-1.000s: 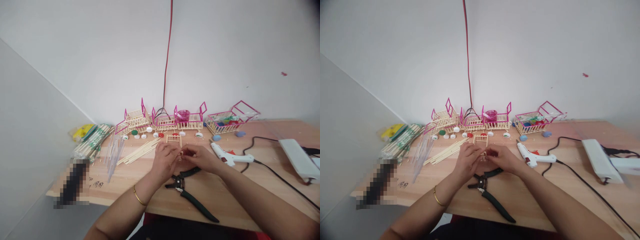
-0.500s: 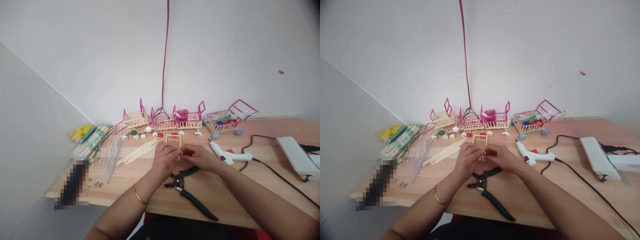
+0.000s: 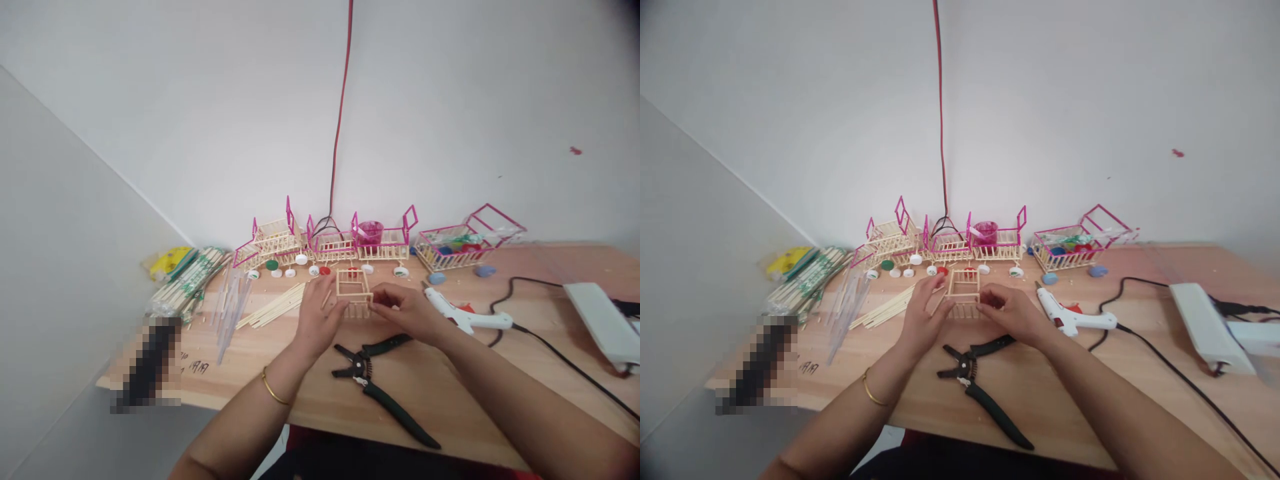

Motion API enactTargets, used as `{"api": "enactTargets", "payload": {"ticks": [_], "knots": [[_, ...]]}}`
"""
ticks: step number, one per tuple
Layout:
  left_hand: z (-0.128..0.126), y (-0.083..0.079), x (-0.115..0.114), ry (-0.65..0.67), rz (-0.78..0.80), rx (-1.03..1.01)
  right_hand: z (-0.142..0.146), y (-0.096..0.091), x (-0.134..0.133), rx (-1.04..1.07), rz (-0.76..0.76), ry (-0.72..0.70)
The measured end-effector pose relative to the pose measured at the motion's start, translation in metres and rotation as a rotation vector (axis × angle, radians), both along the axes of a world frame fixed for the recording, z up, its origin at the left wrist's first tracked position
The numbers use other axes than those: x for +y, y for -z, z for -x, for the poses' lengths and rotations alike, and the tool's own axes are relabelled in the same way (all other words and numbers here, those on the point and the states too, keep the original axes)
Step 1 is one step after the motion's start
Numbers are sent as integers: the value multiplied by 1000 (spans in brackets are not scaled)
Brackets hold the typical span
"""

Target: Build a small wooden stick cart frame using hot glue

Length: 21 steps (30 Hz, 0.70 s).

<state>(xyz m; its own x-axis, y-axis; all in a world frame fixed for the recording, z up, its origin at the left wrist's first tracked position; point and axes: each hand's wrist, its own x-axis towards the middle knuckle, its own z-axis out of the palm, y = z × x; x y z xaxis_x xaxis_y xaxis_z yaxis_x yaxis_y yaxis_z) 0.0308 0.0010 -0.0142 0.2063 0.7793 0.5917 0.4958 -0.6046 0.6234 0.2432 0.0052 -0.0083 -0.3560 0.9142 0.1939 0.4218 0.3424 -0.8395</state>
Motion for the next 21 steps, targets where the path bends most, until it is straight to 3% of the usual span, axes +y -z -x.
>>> {"api": "enactTargets", "payload": {"ticks": [12,21], "knots": [[-5,15,6,181,605,-478,-5,-8,2,260,111,122],[-8,13,5,295,707,-651,-4,-4,2,314,29,126]]}}
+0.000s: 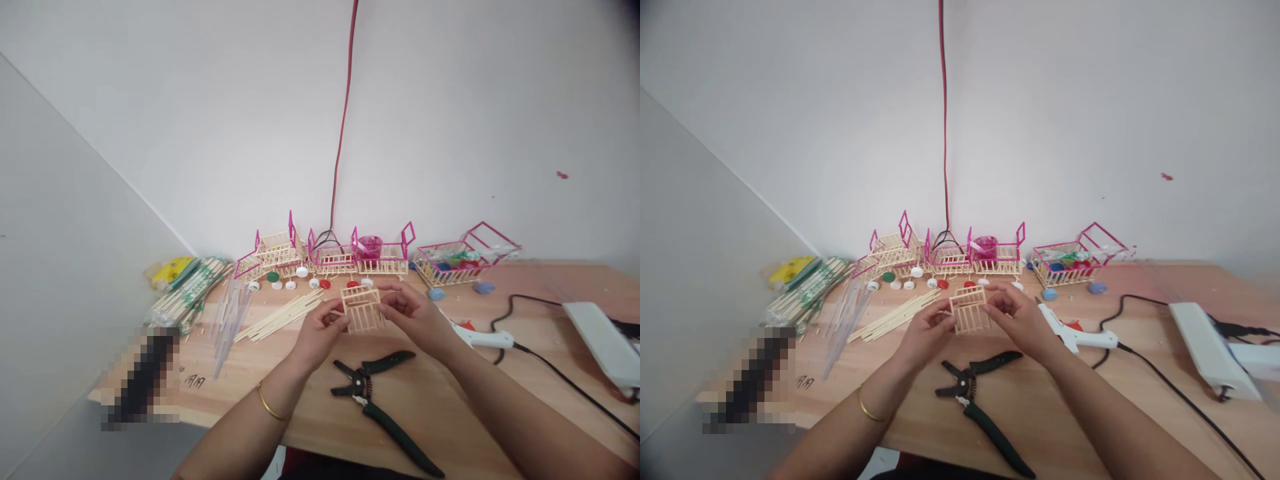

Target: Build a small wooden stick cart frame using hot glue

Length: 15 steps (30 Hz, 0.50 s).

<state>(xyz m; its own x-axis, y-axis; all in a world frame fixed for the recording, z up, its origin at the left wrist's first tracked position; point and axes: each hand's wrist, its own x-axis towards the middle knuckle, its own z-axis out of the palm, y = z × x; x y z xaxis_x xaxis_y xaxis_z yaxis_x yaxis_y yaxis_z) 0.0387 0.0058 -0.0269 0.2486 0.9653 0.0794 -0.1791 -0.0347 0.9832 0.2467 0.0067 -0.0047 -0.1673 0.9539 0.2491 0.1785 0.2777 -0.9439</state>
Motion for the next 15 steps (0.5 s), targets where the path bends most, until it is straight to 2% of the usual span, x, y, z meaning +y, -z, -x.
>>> {"api": "enactTargets", "payload": {"ticks": [6,15], "knots": [[1,-1,-1,16,45,-50,-2,-3,-4,-167,-168,30],[1,-2,-2,19,70,-73,-2,0,-3,-259,-221,43]]}}
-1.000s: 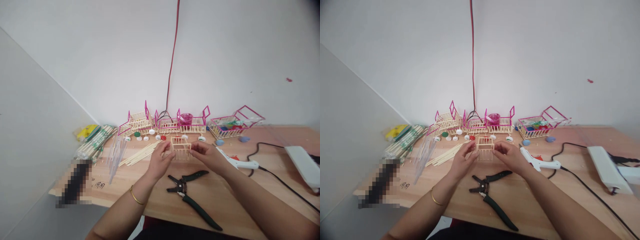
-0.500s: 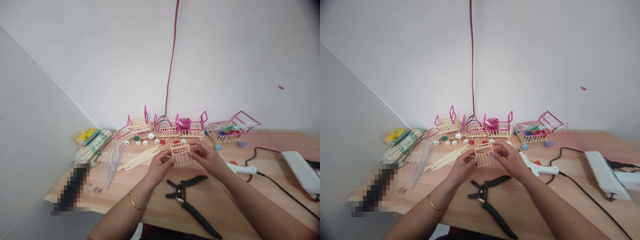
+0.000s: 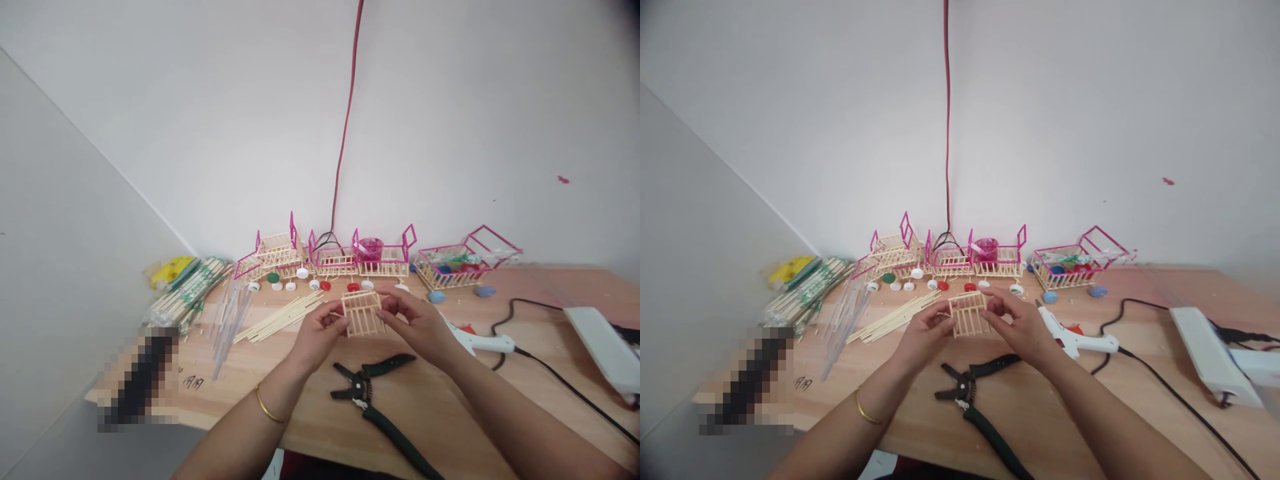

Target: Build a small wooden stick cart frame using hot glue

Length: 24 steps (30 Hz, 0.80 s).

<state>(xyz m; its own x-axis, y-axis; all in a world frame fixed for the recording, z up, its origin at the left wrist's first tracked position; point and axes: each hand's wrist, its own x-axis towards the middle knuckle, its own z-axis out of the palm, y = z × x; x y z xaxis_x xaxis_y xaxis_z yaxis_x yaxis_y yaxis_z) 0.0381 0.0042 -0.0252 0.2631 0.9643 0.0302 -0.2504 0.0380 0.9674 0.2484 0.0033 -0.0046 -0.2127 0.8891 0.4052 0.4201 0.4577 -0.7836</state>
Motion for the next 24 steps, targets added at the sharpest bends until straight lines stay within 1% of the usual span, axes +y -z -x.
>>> {"api": "enactTargets", "payload": {"ticks": [5,8,11,14,18,21,24], "knots": [[0,-3,0,-1,-6,23,0,1,0,5,12,-3],[1,-5,-1,-23,-46,64,1,0,0,51,49,-16],[1,-7,-3,-83,-165,192,2,0,-1,120,100,-27],[3,-6,-6,-144,-354,373,3,1,-1,173,123,-20],[5,-3,-7,-192,-560,528,4,2,0,163,129,-16],[5,-3,-7,-209,-643,585,4,2,0,159,123,-27],[5,-3,-8,-211,-662,625,4,3,0,167,118,-23]]}}
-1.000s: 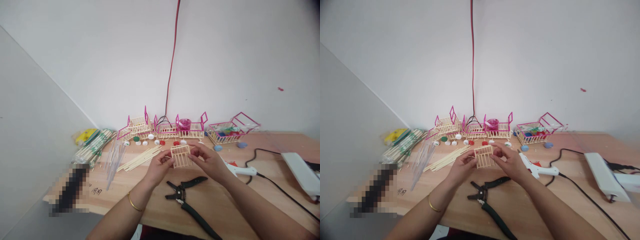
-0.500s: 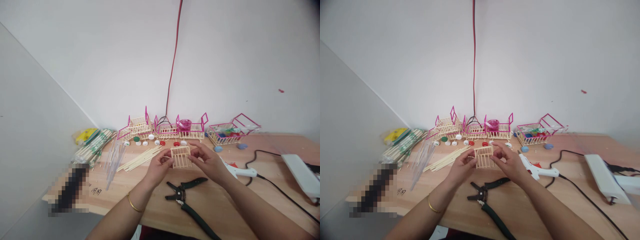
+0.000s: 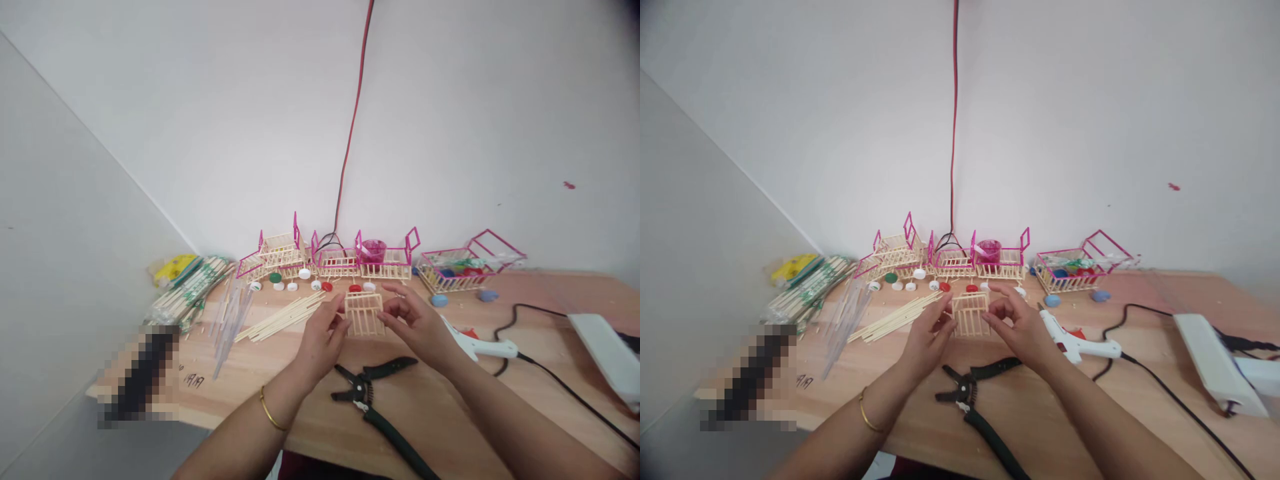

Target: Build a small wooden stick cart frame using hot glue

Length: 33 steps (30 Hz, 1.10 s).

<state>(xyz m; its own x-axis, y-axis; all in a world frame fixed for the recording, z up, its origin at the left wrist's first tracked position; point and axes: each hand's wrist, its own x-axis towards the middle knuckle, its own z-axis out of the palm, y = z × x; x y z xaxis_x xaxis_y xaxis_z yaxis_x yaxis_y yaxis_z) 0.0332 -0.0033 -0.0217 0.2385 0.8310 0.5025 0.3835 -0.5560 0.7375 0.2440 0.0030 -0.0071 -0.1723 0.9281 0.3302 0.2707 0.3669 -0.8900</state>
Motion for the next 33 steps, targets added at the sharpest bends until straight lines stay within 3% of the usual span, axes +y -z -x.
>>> {"api": "enactTargets", "payload": {"ticks": [14,24,33], "knots": [[-1,2,0,16,103,-58,2,-5,-1,-8,-6,-1],[0,2,0,7,66,7,-1,-1,0,-80,-60,16],[-2,-4,-1,14,266,-99,-3,-1,0,-159,-102,4]]}}
